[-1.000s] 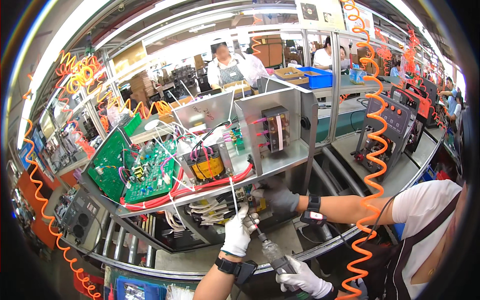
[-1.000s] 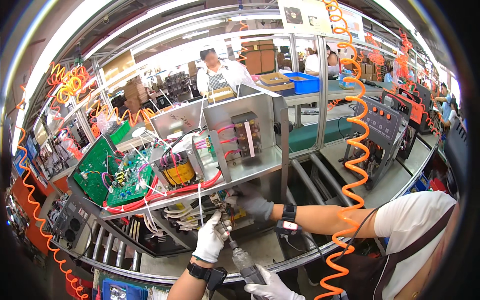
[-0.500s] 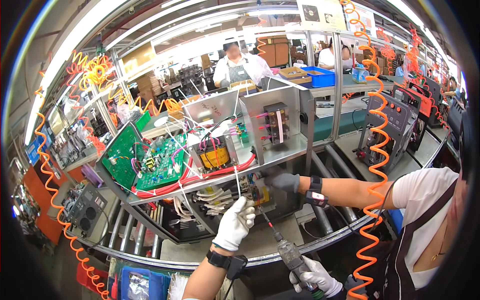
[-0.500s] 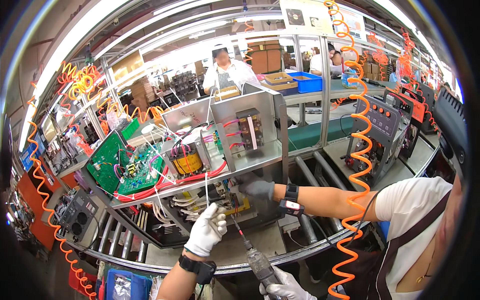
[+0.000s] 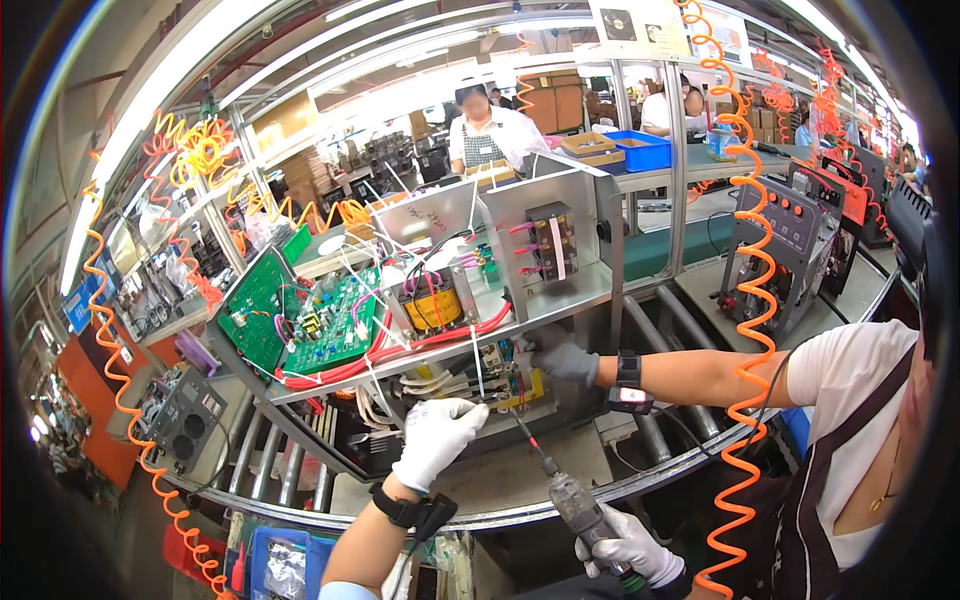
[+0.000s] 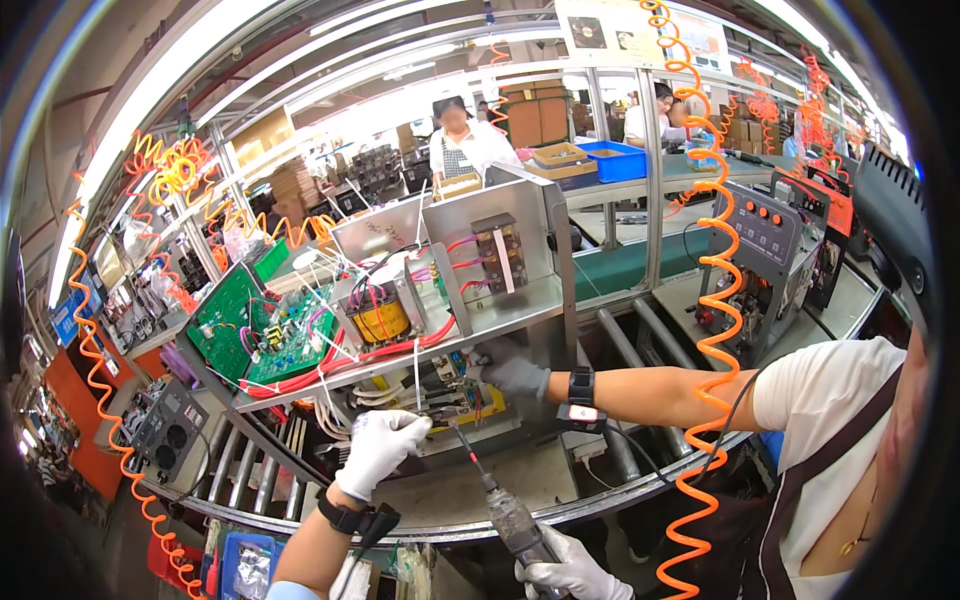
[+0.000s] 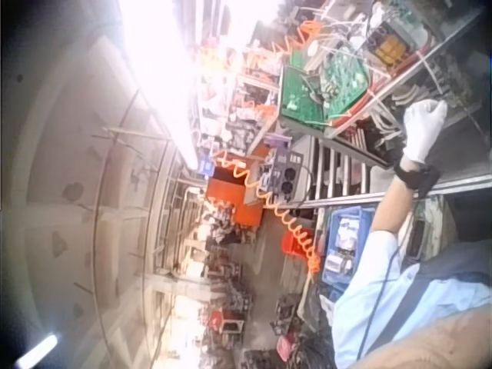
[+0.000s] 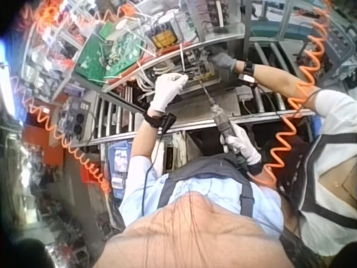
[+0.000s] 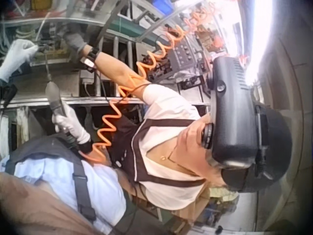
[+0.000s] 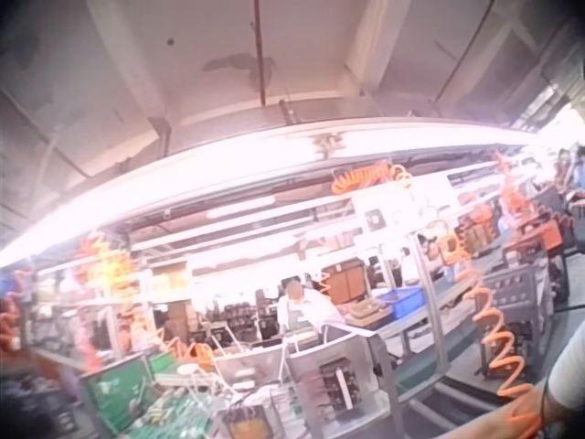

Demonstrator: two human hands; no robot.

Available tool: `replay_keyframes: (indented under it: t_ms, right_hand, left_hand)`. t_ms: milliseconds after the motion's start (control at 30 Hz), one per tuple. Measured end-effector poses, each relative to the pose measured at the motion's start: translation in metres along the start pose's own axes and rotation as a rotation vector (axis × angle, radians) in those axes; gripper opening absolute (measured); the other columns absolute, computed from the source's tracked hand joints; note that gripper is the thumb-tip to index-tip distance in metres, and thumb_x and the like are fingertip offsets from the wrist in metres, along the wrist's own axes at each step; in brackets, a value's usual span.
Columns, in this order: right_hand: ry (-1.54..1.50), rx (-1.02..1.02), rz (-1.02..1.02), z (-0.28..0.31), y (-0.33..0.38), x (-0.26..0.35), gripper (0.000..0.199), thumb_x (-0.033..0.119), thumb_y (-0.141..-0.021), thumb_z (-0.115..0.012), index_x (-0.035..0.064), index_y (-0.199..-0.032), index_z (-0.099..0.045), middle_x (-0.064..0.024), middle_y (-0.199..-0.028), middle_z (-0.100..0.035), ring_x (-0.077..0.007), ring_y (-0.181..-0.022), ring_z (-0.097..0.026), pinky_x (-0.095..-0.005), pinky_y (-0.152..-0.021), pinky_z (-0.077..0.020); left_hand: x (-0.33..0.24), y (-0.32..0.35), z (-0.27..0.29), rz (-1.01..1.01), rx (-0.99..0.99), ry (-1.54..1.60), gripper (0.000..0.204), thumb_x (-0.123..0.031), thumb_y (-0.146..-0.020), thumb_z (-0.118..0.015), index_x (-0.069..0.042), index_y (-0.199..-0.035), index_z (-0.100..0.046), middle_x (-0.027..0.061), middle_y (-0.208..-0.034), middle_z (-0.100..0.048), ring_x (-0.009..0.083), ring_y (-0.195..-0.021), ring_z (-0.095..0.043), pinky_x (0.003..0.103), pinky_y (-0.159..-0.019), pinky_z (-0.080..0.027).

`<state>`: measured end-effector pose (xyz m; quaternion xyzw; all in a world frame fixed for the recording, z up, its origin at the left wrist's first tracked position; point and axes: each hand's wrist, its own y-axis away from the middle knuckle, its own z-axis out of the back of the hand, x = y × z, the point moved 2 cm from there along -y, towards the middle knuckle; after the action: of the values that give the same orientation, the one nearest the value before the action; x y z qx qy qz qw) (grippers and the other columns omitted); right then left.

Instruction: Assemble internal wiring and components into a solar inverter housing using a pneumatic screwdriver.

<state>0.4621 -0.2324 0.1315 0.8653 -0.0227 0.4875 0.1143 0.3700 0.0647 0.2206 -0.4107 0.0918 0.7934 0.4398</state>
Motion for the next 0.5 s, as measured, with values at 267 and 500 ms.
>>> replay_keyframes:
  t_ms: [267,500]
  right_hand:
    - [0.055,0.022,-0.026,-0.003,-0.01,0.001,0.069,0.015,-0.075,-0.073,-0.0002,-0.135,-0.042,-0.0093,-0.087,-0.062,-0.015,-0.067,-0.062,-0.028,-0.065,-0.0518]
    - [0.129,0.027,-0.062,-0.018,-0.011,0.004,0.067,0.009,-0.079,-0.071,0.0014,-0.138,-0.04,-0.0031,-0.083,-0.059,-0.0104,-0.068,-0.06,-0.025,-0.066,-0.0495]
  left_hand:
    - [0.003,0.019,-0.003,0.338,0.061,0.83,0.042,-0.037,-0.096,-0.059,0.002,-0.11,-0.067,0.0096,-0.09,-0.07,0.0132,-0.067,-0.064,0.022,-0.059,-0.048]
    - [0.017,0.031,-0.064,0.452,-0.059,1.509,0.041,-0.037,-0.098,-0.057,0.0,-0.115,-0.06,0.01,-0.098,-0.066,0.0148,-0.073,-0.06,0.025,-0.062,-0.048]
